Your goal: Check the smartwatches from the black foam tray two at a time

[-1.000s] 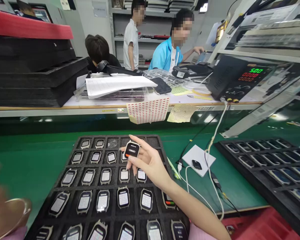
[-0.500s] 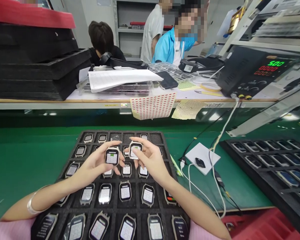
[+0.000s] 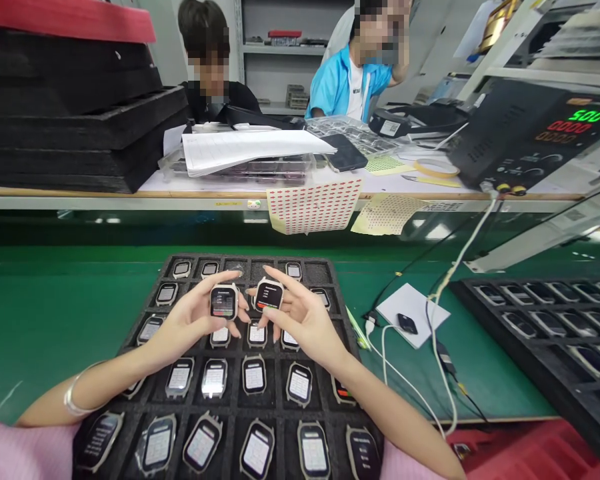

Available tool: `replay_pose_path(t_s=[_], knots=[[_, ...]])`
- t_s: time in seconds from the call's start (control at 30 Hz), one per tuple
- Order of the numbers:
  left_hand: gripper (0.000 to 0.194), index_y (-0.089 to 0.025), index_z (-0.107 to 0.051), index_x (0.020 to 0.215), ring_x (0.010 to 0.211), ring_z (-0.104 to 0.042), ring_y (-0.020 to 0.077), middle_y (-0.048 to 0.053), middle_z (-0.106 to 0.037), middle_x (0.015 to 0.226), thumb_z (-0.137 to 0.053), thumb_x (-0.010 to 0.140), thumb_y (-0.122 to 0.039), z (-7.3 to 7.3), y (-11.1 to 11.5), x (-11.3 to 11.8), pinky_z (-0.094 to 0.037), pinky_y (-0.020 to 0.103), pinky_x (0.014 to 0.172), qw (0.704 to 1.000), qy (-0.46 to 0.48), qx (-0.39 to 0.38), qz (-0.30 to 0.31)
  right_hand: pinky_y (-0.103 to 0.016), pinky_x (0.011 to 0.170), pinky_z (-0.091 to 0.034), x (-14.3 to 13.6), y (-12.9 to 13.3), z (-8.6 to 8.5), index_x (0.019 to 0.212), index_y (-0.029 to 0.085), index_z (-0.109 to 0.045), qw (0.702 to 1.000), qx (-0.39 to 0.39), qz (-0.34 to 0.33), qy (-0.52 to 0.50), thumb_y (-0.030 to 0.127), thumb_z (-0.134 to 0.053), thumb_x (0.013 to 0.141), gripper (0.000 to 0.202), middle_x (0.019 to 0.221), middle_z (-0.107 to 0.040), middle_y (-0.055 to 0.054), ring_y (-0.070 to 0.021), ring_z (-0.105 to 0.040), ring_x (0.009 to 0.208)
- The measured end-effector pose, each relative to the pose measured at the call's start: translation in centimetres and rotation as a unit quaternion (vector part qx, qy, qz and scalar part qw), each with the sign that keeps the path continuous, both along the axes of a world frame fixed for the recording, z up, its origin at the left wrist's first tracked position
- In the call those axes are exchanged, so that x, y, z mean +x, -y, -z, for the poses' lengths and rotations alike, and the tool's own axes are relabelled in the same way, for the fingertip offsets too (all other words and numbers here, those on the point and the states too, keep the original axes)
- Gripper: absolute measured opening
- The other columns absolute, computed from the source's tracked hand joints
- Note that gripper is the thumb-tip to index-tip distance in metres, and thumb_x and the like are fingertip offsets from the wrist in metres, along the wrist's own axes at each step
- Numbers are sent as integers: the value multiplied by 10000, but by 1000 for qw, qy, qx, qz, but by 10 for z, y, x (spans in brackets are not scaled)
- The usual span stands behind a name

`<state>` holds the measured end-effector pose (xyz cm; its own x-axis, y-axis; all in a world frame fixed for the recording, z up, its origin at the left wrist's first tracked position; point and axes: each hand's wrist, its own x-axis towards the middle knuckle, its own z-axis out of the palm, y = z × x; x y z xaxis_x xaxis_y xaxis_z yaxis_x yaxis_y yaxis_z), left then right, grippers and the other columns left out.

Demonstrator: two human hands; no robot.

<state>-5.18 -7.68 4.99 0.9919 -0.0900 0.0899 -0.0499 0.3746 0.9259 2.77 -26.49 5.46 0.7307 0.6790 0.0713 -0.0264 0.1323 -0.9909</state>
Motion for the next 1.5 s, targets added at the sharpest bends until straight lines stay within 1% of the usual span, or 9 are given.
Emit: replay_pose_path(t_s=[0.17, 0.37, 0.53, 0.8, 1.03, 1.2, 1.4, 1.47, 1.5], knots=[[580, -224, -399, 1305, 858, -629, 176, 56, -585, 1002, -656, 790, -155, 1, 0, 1, -569, 303, 718, 1000, -5, 8, -12, -281, 488, -506, 4, 1, 3, 1350, 222, -453, 999, 30, -18, -24, 181, -642, 803, 581, 1062, -669, -120, -198, -645, 686], [500, -195, -452, 1249, 809, -624, 177, 62, -597, 943, -651, 790, -190, 1, -1, 3, -575, 305, 673, 999, -4, 37, -27, -276, 450, -482, 4, 0, 6, 1265, 191, -534, 999, 22, -3, -24, 271, -581, 860, 416, 773, -690, -67, -195, -637, 586], [379, -172, -487, 1165, 765, -623, 170, 67, -597, 918, -626, 817, -229, 2, 0, 4, -578, 284, 607, 999, 8, 42, -32, -237, 392, -433, 4, -1, 9, 1200, 185, -562, 999, -6, 34, 3, 327, -587, 888, 344, 909, -708, -105, -139, -591, 489], [303, -152, -486, 1134, 700, -612, 153, 50, -582, 838, -570, 869, -273, 4, -2, 5, -545, 242, 511, 997, -1, 59, -53, -265, 467, -507, 3, 3, 7, 1329, 228, -478, 998, 30, -55, -30, 233, -652, 820, 537, 1053, -670, -115, -203, -661, 690], [582, -198, -410, 1276, 843, -621, 189, 62, -589, 954, -674, 759, -158, 7, -3, 5, -567, 308, 681, 999, 17, 29, -31, -279, 483, -559, 1, 2, 7, 1355, 225, -447, 999, -14, -28, 12, 217, -679, 817, 585, 1045, -663, -103, -194, -668, 705], [576, -189, -387, 1302, 814, -627, 177, 66, -590, 938, -657, 793, -189, 9, -2, 7, -553, 286, 647, 999, -3, 21, -32, -297, 495, -586, 7, 10, 9, 1382, 234, -405, 997, -37, -60, 34, 239, -718, 788, 671, 1138, -634, -137, -227, -692, 751], [756, -251, -321, 1337, 918, -615, 184, 65, -577, 1030, -732, 712, -141, 16, -3, 10, -508, 321, 781, 1000, -5, 25, -11, -354, 617, -585, 64, 36, 16, 1307, 189, -464, 981, -152, 34, 119, 369, -747, 740, 658, 1068, -657, -128, -254, -693, 792], [768, -250, -286, 1352, 940, -615, 191, 61, -570, 1026, -721, 725, -161, 22, -3, 18, -499, 346, 816, 999, 0, 36, 4, -365, 637, -564, 96, 48, 28, 1257, 137, -500, 949, -219, 83, 210, 451, -713, 748, 635, 978, -670, -129, -245, -669, 760], [770, -242, -259, 1362, 950, -616, 200, 62, -565, 1020, -708, 740, -178, 25, -3, 24, -499, 357, 821, 999, 4, 47, 9, -362, 623, -547, 111, 53, 35, 1226, 113, -526, 912, -275, 113, 283, 494, -660, 781, 601, 912, -666, -124, -233, -648, 716]])
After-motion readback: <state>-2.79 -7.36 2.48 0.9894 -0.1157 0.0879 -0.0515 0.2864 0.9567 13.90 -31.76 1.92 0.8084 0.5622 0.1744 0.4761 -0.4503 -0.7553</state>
